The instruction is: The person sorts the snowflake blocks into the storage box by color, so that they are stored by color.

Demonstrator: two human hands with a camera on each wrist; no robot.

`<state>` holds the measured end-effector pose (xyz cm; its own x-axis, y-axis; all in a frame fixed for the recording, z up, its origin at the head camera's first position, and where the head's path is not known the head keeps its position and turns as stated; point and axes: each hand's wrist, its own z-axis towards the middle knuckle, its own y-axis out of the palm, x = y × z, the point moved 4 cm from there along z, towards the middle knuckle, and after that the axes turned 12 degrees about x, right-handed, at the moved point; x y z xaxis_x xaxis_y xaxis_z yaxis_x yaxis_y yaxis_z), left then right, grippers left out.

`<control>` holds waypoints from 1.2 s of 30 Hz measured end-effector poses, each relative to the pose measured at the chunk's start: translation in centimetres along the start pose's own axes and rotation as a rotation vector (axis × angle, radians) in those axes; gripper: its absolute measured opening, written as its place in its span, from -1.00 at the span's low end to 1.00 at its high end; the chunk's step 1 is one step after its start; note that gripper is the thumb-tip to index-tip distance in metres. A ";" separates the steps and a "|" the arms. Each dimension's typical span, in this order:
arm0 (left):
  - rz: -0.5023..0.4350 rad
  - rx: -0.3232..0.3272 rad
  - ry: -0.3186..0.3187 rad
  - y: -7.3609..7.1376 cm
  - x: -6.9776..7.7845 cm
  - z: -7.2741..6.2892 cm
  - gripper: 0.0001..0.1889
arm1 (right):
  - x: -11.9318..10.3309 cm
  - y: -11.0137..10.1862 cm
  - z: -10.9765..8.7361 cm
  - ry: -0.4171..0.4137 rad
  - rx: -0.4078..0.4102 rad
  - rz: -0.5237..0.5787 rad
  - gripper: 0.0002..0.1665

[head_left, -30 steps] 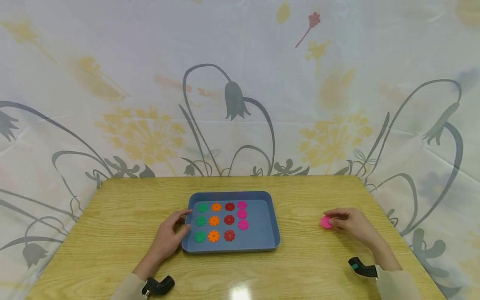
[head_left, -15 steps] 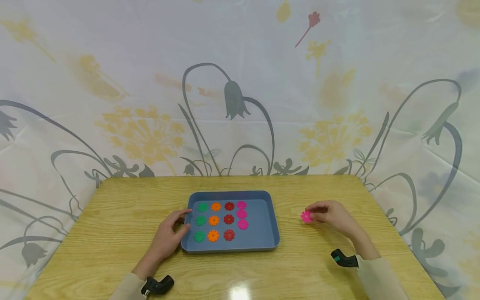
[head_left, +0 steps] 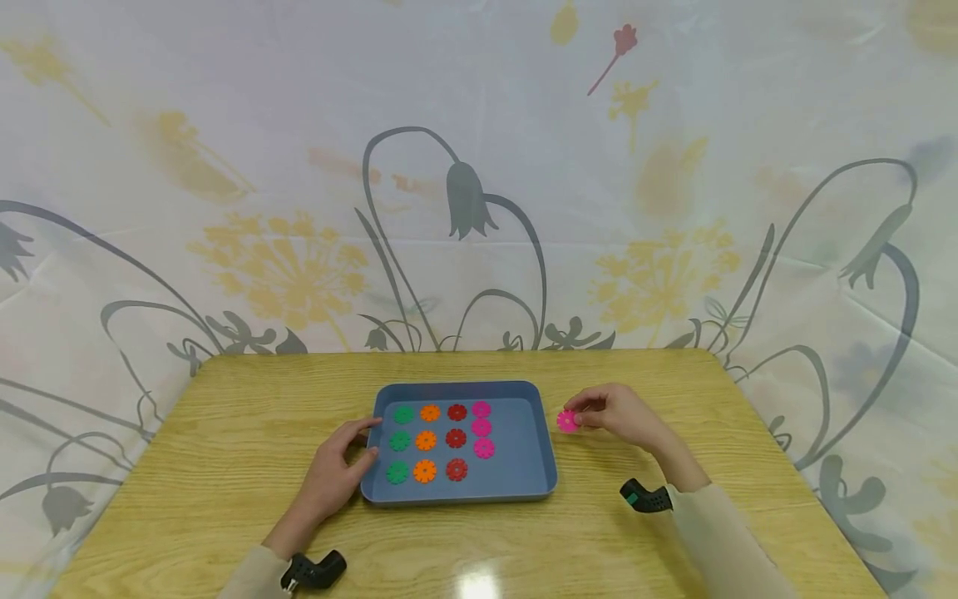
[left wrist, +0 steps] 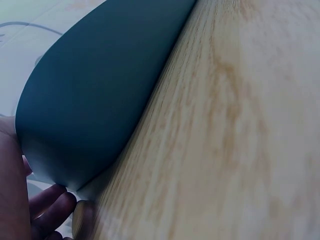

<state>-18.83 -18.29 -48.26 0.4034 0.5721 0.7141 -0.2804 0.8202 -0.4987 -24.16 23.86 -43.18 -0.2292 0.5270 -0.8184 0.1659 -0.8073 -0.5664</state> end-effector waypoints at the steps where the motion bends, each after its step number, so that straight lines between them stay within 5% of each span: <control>1: 0.000 0.000 0.000 0.0 0.0 0.0 -0.58 | -0.3 0.3 0.2 -0.014 -0.007 -0.003 -0.82; 16: 0.002 -0.001 -0.007 0.0 -0.2 0.0 -0.59 | -3.1 4.1 2.6 -0.115 -0.104 0.009 -0.82; 25: -0.003 -0.001 -0.003 0.1 -0.1 0.0 -0.58 | -4.2 6.7 3.8 -0.236 -0.153 -0.088 -0.84; 36: -0.002 0.004 -0.006 0.0 -0.1 0.0 -0.58 | -4.6 9.5 4.7 -0.203 -0.249 -0.010 -0.85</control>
<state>-18.91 -18.31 -48.32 0.3991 0.5704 0.7179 -0.2826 0.8214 -0.4954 -26.06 12.51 -44.32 -0.4143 0.4508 -0.7907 0.3866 -0.6993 -0.6012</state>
